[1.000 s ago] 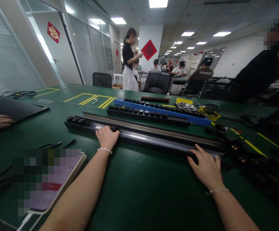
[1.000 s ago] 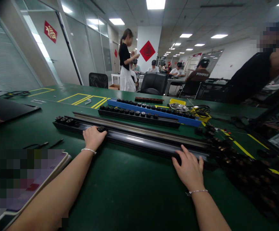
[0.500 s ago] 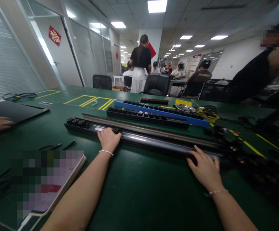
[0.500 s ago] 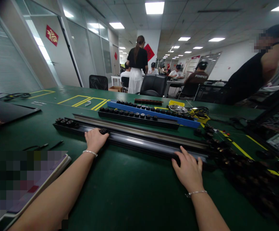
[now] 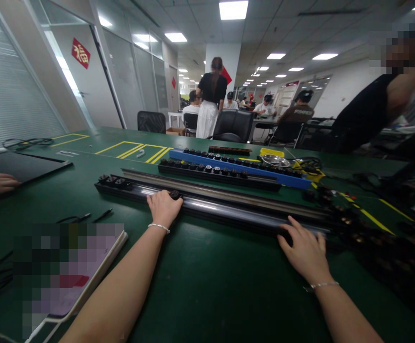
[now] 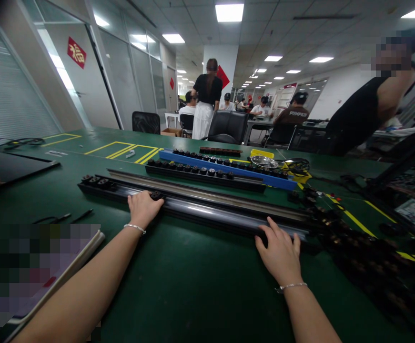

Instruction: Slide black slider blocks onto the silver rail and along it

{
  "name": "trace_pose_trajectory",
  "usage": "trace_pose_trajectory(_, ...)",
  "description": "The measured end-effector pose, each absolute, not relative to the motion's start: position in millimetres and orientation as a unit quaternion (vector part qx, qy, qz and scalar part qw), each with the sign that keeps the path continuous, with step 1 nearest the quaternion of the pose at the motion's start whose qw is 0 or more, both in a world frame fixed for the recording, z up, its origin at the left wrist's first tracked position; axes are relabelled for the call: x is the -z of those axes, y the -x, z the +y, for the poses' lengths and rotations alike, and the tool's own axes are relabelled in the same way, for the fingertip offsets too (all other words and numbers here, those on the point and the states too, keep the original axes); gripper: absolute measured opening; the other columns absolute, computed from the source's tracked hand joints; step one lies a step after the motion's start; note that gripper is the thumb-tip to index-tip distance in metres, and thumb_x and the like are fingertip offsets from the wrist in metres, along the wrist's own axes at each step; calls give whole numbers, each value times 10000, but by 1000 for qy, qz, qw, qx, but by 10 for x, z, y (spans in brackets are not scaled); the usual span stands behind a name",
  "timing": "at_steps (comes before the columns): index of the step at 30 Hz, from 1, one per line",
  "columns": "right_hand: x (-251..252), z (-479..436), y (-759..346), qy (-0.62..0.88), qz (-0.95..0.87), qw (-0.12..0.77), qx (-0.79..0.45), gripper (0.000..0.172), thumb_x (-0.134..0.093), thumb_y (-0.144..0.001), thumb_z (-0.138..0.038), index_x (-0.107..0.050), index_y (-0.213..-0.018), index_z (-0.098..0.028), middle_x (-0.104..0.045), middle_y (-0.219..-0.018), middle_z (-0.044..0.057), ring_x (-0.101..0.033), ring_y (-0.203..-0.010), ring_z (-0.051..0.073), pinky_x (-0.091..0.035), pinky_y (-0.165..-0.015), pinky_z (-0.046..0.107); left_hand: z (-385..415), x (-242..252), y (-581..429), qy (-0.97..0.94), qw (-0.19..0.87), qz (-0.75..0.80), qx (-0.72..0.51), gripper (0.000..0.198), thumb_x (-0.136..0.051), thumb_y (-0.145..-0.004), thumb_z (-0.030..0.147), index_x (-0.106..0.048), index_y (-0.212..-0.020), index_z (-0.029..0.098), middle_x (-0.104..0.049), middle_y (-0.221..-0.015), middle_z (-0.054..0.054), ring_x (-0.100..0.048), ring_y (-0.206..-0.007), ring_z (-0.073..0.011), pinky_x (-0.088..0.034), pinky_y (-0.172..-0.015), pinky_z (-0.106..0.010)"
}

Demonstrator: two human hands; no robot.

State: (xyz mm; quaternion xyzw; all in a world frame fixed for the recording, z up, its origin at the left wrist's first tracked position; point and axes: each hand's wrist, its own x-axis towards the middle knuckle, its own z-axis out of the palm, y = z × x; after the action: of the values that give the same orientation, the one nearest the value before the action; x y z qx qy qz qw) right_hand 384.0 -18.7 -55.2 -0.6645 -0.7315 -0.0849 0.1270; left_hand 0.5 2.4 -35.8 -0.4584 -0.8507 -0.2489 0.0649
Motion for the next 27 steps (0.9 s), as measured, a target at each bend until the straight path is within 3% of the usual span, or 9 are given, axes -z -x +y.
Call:
trace_pose_trajectory(14,571,-182,-3851,660,-735,129,89,391,-356,-850,-419,-588,-1114,-249,-406,-1425,48,-455,-1199,278,-213,-1025,613,23,348,-76,498,76,-831,235,417,-493,-686,456,-639,-913,138,-680,-923,-152,-577,-974,-311,-298,-972,-437)
trace_pose_trajectory(27,545,-191,-3833,663,-733,131,79,376,-361,-844,-382,-582,-1116,-245,-399,-1430,50,-457,-1188,279,-194,-1030,610,18,348,-87,489,61,-837,237,409,-497,-691,475,-624,-920,160,-670,-976,-145,-558,-1022,-312,-259,-1013,-446)
